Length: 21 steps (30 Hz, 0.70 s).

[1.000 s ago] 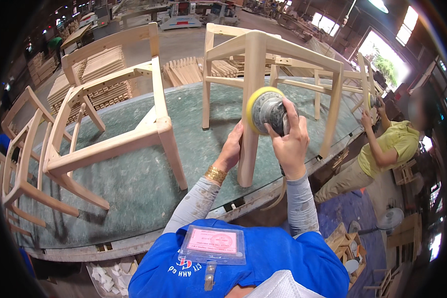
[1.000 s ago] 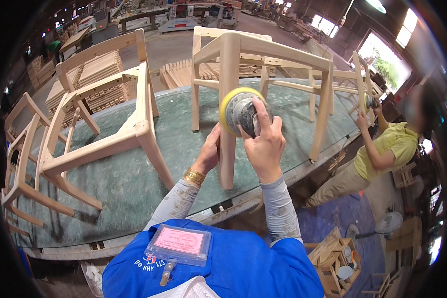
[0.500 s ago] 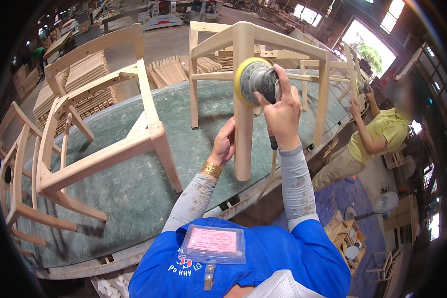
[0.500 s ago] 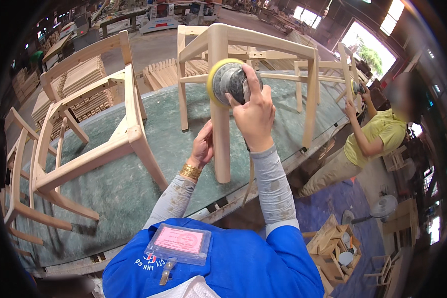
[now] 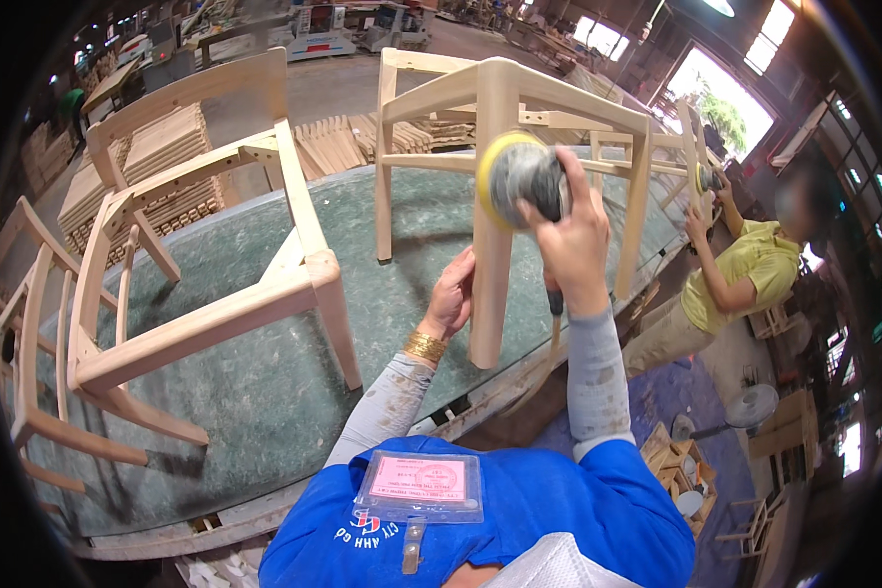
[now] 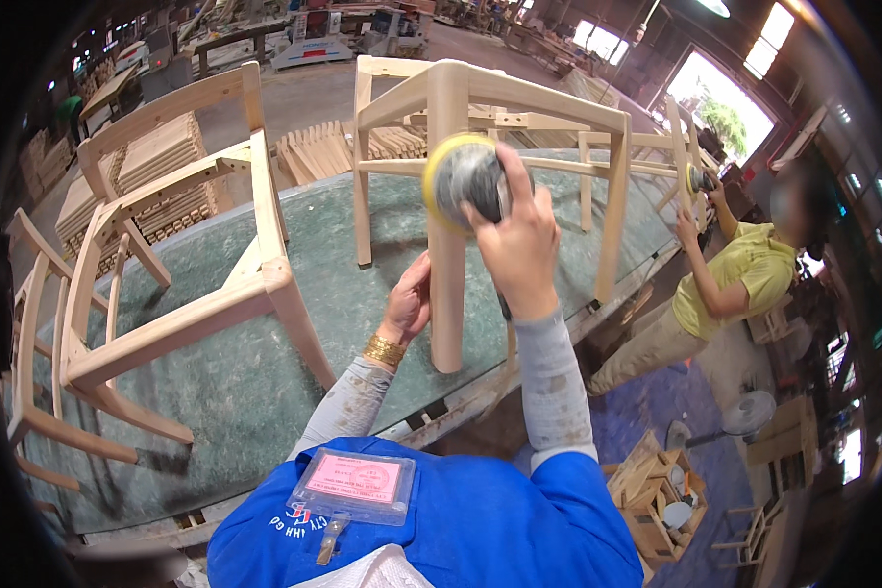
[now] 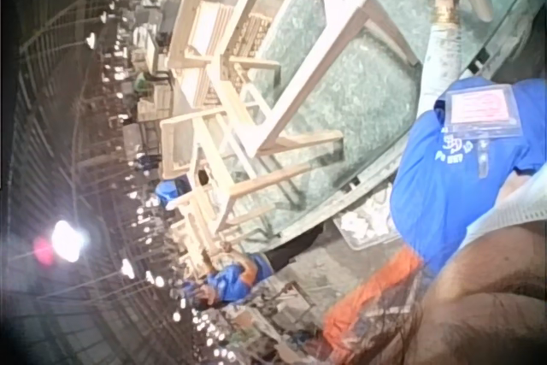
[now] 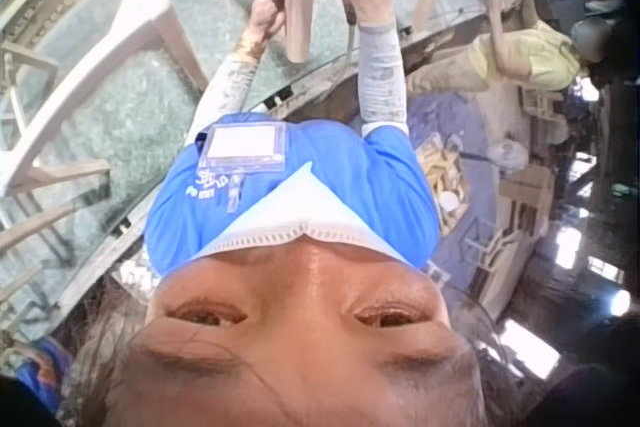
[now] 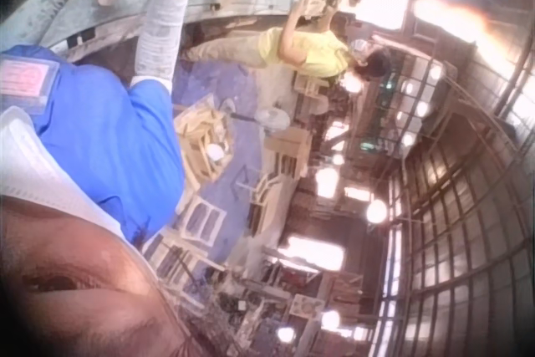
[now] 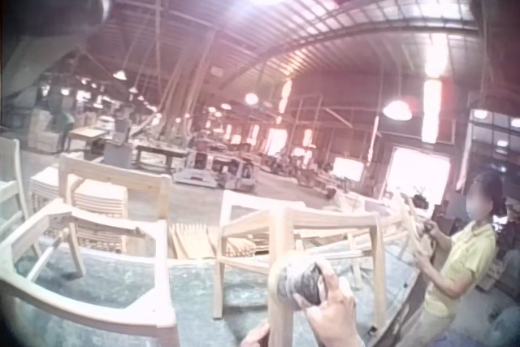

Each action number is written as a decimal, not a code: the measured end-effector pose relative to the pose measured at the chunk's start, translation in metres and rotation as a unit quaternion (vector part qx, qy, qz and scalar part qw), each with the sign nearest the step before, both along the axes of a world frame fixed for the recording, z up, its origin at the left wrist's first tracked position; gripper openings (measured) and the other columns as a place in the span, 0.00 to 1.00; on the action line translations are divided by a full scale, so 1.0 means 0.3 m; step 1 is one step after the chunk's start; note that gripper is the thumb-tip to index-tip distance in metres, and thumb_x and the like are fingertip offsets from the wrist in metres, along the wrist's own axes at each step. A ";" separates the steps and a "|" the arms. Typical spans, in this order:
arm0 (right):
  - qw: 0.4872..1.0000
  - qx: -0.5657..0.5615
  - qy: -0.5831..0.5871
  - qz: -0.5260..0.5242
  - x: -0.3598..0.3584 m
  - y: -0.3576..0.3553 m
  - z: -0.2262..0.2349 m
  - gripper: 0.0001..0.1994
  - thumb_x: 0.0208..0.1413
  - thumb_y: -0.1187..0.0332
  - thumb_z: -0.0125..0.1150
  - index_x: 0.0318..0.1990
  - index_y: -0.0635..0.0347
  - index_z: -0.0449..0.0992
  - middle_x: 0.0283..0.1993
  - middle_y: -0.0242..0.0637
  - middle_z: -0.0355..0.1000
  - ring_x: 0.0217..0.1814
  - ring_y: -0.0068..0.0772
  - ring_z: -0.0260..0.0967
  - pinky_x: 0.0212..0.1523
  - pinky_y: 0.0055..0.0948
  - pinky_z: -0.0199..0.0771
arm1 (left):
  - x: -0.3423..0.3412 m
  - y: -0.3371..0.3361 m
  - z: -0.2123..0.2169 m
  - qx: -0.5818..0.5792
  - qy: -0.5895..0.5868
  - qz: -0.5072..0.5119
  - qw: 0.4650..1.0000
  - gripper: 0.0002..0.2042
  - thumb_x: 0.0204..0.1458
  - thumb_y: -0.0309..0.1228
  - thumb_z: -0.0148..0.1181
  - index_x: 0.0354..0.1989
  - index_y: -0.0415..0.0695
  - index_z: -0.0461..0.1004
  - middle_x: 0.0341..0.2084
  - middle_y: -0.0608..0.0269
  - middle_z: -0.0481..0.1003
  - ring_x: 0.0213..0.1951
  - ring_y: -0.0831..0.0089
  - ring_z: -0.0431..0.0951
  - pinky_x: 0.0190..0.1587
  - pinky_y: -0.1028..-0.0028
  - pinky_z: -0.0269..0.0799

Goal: The person uses a handheld orbital sander to smooth the surfaces of wooden chair frames. They hold the frame with one hand while operating the sander with the other, systematically moving the tool along the legs and crossbars. The person repositions the chair frame multiple times to access different sides.

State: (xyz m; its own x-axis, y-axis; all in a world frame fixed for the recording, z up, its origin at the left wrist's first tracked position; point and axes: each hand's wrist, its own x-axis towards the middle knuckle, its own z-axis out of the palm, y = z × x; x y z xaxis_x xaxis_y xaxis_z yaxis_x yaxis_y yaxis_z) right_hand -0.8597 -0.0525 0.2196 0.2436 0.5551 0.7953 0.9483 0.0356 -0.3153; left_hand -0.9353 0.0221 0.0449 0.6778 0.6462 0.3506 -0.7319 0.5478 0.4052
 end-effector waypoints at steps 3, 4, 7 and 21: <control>1.000 -0.017 -0.020 0.009 -0.013 -0.031 -0.013 0.36 0.38 0.69 0.70 0.59 0.37 0.63 0.38 0.48 0.69 0.39 0.53 0.70 0.41 0.42 0.70 | 0.007 0.010 0.005 0.016 0.000 0.003 1.000 0.20 0.63 0.35 0.41 0.61 0.39 0.58 0.52 0.63 0.68 0.51 0.75 0.69 0.56 0.73 0.63; 1.000 -0.018 -0.012 -0.006 -0.019 -0.017 0.003 0.36 0.38 0.69 0.70 0.59 0.36 0.63 0.38 0.48 0.69 0.39 0.53 0.70 0.40 0.42 0.70 | 0.009 0.009 0.003 0.026 0.001 -0.003 1.000 0.20 0.63 0.35 0.40 0.61 0.40 0.58 0.53 0.63 0.67 0.52 0.75 0.68 0.56 0.73 0.63; 1.000 -0.002 -0.009 -0.027 -0.011 0.032 0.035 0.36 0.38 0.68 0.70 0.59 0.36 0.63 0.37 0.47 0.69 0.37 0.52 0.70 0.39 0.43 0.70 | 0.000 0.010 -0.013 0.032 -0.005 -0.033 0.999 0.21 0.63 0.36 0.41 0.62 0.40 0.56 0.53 0.63 0.67 0.53 0.75 0.68 0.57 0.74 0.63; 1.000 0.007 -0.003 0.008 0.067 0.076 0.051 0.36 0.36 0.67 0.72 0.58 0.42 0.65 0.36 0.45 0.71 0.35 0.45 0.70 0.38 0.41 0.69 | 0.000 -0.009 -0.029 0.002 0.003 -0.048 0.999 0.22 0.63 0.34 0.43 0.63 0.41 0.55 0.52 0.63 0.67 0.51 0.76 0.69 0.54 0.72 0.66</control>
